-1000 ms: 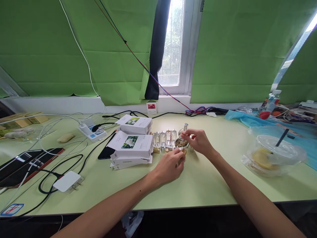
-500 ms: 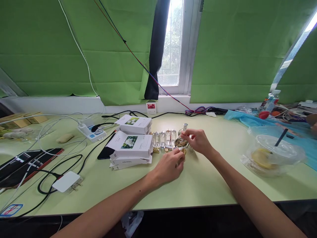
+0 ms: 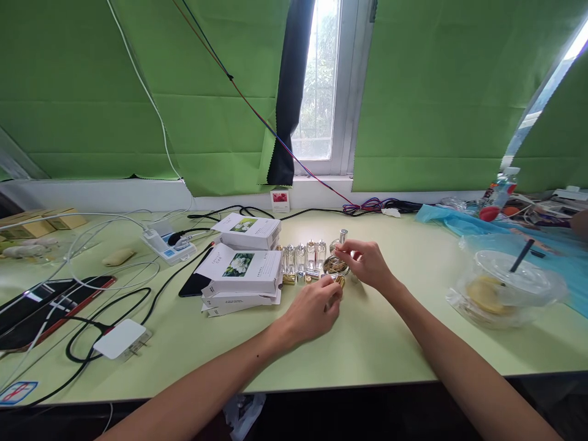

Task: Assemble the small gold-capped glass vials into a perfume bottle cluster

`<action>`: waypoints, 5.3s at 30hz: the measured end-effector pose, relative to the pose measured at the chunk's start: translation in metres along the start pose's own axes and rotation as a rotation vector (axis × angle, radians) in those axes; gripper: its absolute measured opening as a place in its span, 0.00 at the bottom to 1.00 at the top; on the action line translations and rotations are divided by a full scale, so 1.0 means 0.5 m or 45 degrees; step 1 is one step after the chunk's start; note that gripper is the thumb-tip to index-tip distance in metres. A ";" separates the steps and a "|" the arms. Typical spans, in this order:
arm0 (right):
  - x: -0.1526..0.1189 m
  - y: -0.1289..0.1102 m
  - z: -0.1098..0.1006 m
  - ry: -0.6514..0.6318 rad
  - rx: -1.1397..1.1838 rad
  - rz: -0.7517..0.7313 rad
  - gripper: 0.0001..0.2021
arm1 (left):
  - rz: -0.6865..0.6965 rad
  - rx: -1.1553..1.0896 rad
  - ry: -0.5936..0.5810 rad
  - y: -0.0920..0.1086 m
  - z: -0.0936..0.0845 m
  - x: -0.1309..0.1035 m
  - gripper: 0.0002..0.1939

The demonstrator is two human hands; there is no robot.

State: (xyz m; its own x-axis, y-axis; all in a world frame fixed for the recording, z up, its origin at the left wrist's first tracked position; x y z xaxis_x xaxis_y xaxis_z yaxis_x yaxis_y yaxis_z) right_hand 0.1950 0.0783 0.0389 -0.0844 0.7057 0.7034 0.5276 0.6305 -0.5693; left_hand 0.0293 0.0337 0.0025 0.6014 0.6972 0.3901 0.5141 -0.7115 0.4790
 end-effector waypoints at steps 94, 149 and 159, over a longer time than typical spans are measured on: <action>-0.004 0.003 -0.002 -0.048 -0.016 0.054 0.10 | -0.006 0.032 -0.034 0.009 -0.008 0.000 0.07; -0.002 -0.008 -0.017 0.382 0.088 0.171 0.16 | -0.244 0.253 0.126 -0.019 -0.006 0.009 0.04; -0.005 -0.011 -0.017 0.366 0.066 0.123 0.11 | -0.221 0.238 0.103 -0.025 -0.007 0.011 0.07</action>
State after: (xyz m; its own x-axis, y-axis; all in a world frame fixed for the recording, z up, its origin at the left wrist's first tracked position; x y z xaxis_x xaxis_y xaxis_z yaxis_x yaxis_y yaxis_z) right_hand 0.1996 0.0704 0.0437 0.2107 0.6473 0.7325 0.4767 0.5862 -0.6551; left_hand 0.0241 0.0467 0.0012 0.4473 0.8096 0.3802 0.7140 -0.5792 0.3934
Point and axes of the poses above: each hand's wrist, its own x-axis towards the middle knuckle, its own z-axis out of the palm, y = z × x, the point moved 3 cm from there along x, towards the middle knuckle, and after that the axes turned 3 degrees about y, right-handed, at the moved point
